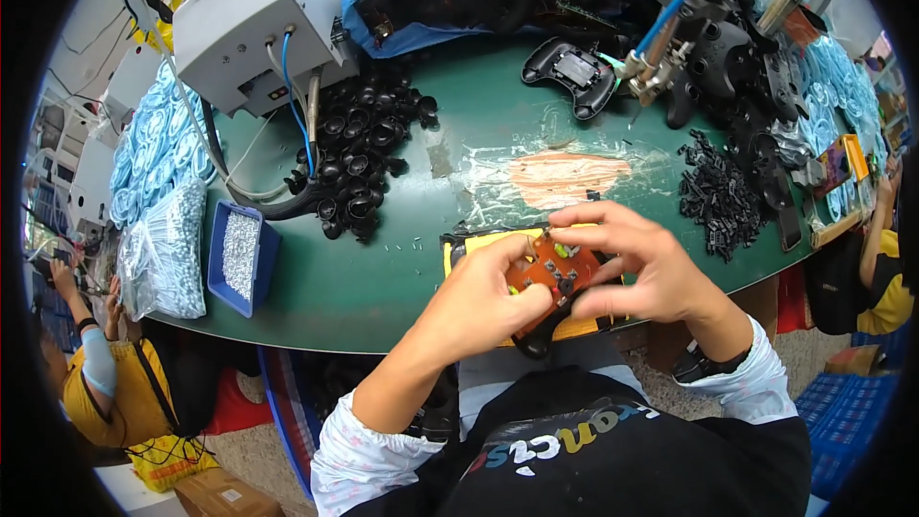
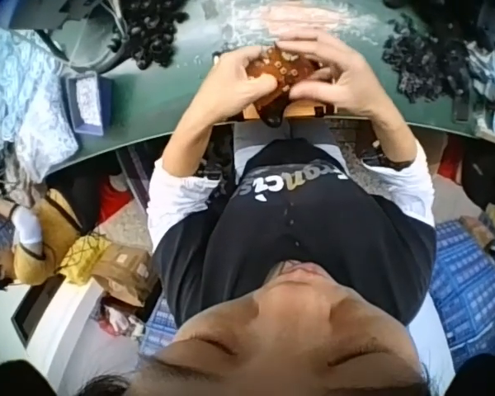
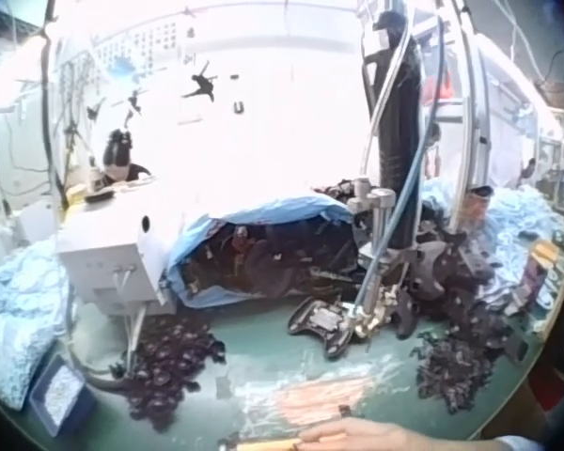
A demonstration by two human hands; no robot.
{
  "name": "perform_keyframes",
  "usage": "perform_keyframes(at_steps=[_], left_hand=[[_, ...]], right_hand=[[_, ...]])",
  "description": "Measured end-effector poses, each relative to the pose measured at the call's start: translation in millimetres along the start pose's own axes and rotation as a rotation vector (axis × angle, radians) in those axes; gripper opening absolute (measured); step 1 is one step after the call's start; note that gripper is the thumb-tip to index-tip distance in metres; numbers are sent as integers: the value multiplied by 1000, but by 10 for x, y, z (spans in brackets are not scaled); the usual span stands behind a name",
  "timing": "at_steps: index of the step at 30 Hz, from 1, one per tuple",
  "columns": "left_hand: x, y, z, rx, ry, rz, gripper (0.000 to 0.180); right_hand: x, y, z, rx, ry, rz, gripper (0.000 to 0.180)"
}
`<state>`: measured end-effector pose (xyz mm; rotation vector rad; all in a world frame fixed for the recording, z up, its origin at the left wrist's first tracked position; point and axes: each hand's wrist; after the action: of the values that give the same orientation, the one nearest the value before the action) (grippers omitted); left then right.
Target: Assembling internal components and outer shells of game controllers at a manufacturing workstation.
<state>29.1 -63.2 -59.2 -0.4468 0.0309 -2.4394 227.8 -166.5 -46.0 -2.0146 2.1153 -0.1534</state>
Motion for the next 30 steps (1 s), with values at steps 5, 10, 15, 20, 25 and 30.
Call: perform_keyframes(at_steps=[5,10,15,20,25,30], left_hand=[[131,8,-281,126,128,270,53],[443,177,-442,-389,497,398,65],[274,230,-548,-494,525,364,48],[264,170,-672,-386,475,474,34],[318,198,-524,-300,439,543,18],[340,61,-570,-288,407,503,14]], right_hand=[[-6,99,297,-144,-38,241,23],[-25,221,356,-437,118,480,18],[-138,335,378,-449,40,494,15],[-2,307,621,-16,-241,530,15],[147,388,508,62,-110,560,14],[129,310,548,297,-210,509,17]])
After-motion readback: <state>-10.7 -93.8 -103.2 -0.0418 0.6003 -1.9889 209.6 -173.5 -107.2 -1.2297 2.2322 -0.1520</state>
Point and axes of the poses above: each hand's wrist, its own x-axis away from the middle knuckle, its own y-axis out of the palm, z = x × y, and after that the axes turned 7 degrees about z, right-handed
